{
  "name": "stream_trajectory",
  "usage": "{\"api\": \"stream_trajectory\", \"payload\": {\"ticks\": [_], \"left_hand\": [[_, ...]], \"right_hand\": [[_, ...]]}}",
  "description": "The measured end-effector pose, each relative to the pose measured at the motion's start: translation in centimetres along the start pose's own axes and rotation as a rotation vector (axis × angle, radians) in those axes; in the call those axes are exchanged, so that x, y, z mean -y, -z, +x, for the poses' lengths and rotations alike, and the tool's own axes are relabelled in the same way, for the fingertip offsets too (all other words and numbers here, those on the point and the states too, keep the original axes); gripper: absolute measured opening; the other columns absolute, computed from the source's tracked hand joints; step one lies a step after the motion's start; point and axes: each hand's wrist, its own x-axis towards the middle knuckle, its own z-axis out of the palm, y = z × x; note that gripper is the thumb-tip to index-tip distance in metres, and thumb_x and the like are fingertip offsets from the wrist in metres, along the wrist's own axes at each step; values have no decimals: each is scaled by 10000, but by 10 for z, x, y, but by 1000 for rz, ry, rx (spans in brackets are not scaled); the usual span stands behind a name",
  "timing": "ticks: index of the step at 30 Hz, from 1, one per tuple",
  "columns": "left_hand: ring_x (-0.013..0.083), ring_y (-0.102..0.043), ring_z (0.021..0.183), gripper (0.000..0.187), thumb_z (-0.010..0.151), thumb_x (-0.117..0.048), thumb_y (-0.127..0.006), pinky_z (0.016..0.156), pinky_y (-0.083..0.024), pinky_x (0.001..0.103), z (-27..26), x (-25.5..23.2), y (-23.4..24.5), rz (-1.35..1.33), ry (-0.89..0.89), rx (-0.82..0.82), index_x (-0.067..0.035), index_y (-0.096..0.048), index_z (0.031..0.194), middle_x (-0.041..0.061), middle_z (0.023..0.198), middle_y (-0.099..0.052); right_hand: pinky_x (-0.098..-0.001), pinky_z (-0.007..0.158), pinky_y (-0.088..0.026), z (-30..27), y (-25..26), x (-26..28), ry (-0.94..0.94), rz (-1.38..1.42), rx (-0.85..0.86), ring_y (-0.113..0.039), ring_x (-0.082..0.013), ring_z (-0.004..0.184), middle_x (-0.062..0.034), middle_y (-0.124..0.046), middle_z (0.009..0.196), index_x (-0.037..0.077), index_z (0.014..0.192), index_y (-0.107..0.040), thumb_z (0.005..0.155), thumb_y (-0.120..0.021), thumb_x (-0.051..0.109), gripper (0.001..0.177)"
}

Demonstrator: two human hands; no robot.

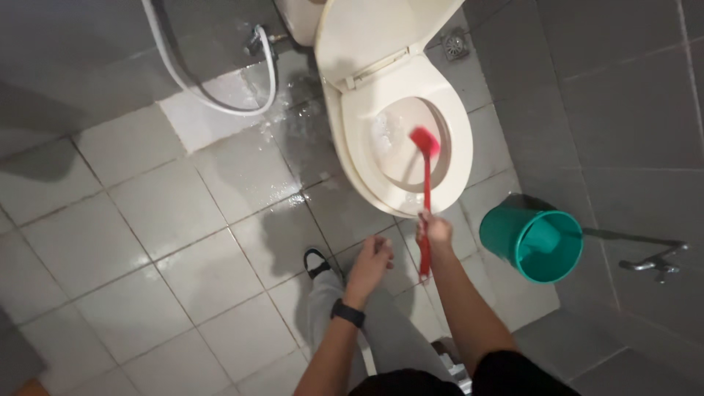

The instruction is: The person scrubs the toilet bowl and seat with a red toilet brush while rinsing with a handheld bidet sprayer. They then rinse the floor around the toilet and place the brush in a holder. Finally, they pick up a green cleaning product bag and place it on the sink.

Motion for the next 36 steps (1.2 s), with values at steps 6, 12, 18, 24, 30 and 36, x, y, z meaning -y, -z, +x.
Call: {"api": "stream_trajectory", "payload": {"ticks": [6, 12, 18, 24, 30, 36], "left_hand": [[139, -650, 737, 388, 1005, -374, -525, 618, -513, 281, -7, 20, -19, -5, 151, -11, -46, -554, 1211, 51, 910, -670], [160, -626, 693, 385, 1014, -368, -543, 584, -486, 313, 10, 38, -15, -21, 205, 18, -43, -560, 1220, 66, 881, -658], [123, -636, 713, 361, 1038, -370, -544, 644, -543, 285, -2, 66, 54, -66, 119, -11, -51, -593, 1198, 50, 887, -670], [145, -592, 660, 322, 1039, -335, -576, 598, -503, 314, 18, 36, 131, -59, 109, -78, -26, -619, 1119, 60, 824, -671], [132, -650, 702, 309, 1030, -336, -562, 640, -544, 292, 3, 30, 131, 35, 52, -16, -40, -594, 1115, 53, 837, -691], [124, -639, 717, 338, 1023, -344, -571, 670, -544, 286, 14, 12, 119, 1, 94, 37, -35, -586, 1160, 63, 859, -684]], "right_hand": [[-293, 370, -308, 10, -1, 0, 70, -104, 127, -411, -134, 402, 3, -467, 534, 74, 748, -560, 946, -688, 192, 264], [-304, 327, -299, -6, -11, 14, 216, -195, 99, -407, -155, 347, -37, -468, 487, 19, 879, -629, 980, -573, 215, 227], [-267, 368, -311, -14, -39, -3, 88, -139, 40, -433, -91, 419, -6, -548, 591, -5, 929, -662, 953, -611, 88, 108], [-297, 347, -307, -12, -52, -3, 178, -191, -73, -406, -129, 389, -30, -477, 556, -6, 950, -605, 962, -618, 154, 161], [-256, 378, -330, -43, -44, -31, 204, -65, -16, -408, -93, 419, 14, -459, 591, -26, 1008, -610, 989, -601, 150, 177], [-242, 361, -264, -58, -40, -1, -33, 204, -51, -351, -90, 391, 24, -411, 538, 34, 923, -604, 1035, -510, 240, 252]]}}
